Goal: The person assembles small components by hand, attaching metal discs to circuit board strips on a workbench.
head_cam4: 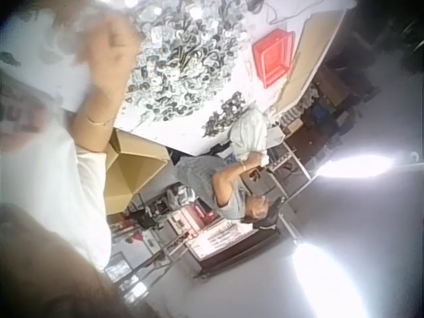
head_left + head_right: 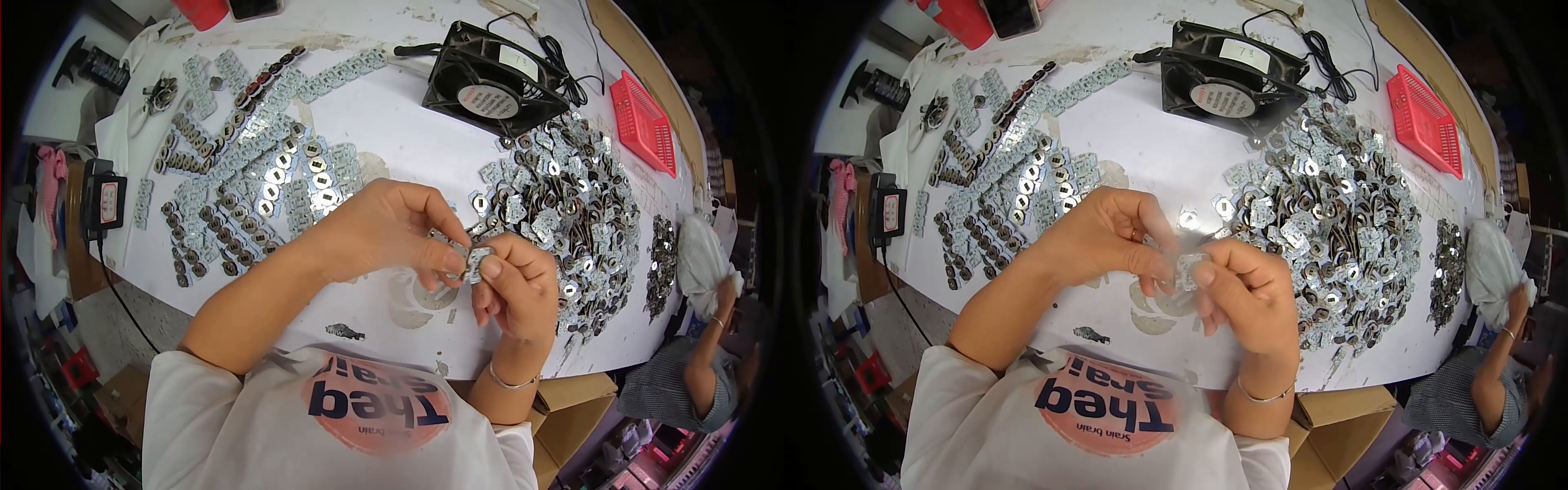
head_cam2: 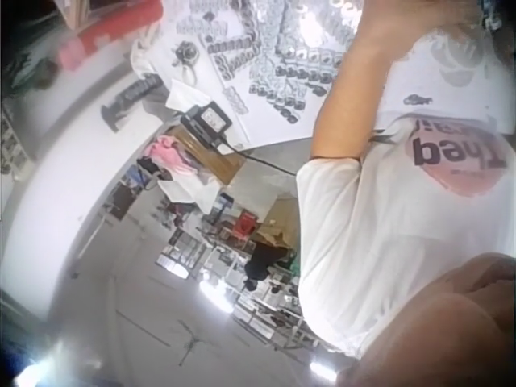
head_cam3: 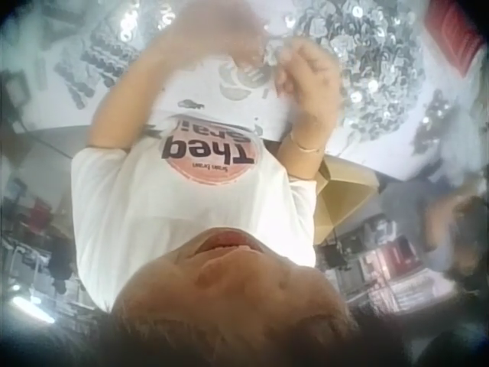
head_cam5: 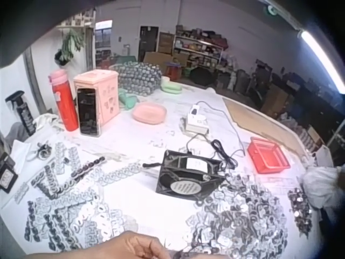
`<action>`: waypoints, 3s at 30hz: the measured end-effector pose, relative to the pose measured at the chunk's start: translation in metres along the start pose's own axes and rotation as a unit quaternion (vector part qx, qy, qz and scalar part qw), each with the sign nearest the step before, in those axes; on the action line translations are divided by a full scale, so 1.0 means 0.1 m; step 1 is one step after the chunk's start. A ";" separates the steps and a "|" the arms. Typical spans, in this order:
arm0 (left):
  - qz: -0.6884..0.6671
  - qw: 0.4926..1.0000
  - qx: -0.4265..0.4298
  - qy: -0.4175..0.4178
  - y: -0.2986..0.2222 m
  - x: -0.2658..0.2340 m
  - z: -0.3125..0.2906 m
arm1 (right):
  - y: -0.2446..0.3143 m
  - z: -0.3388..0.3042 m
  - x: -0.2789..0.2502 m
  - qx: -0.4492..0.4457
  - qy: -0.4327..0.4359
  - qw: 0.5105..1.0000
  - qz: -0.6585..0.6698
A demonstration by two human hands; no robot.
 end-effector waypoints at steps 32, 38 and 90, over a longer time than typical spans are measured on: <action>0.424 0.812 0.391 -0.089 -0.47 0.28 -0.24 | -0.04 0.04 -0.18 0.005 -0.147 0.989 -0.001; 0.267 0.922 0.248 -0.131 -0.24 -0.07 -0.03 | 0.14 0.03 -0.49 -0.054 -0.239 0.918 -0.310; 0.135 0.968 0.191 -0.095 -0.08 -0.08 0.06 | 0.09 0.02 -0.48 0.013 -0.183 0.935 -0.302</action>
Point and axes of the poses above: each hand's wrist, its own z-axis towards the middle knuckle, its own x-axis out of the palm, y = z × x, the point moved 10 cm from there along z, towards the middle knuckle, and after that the axes turned 12 degrees about -z, right-handed, at the moved point
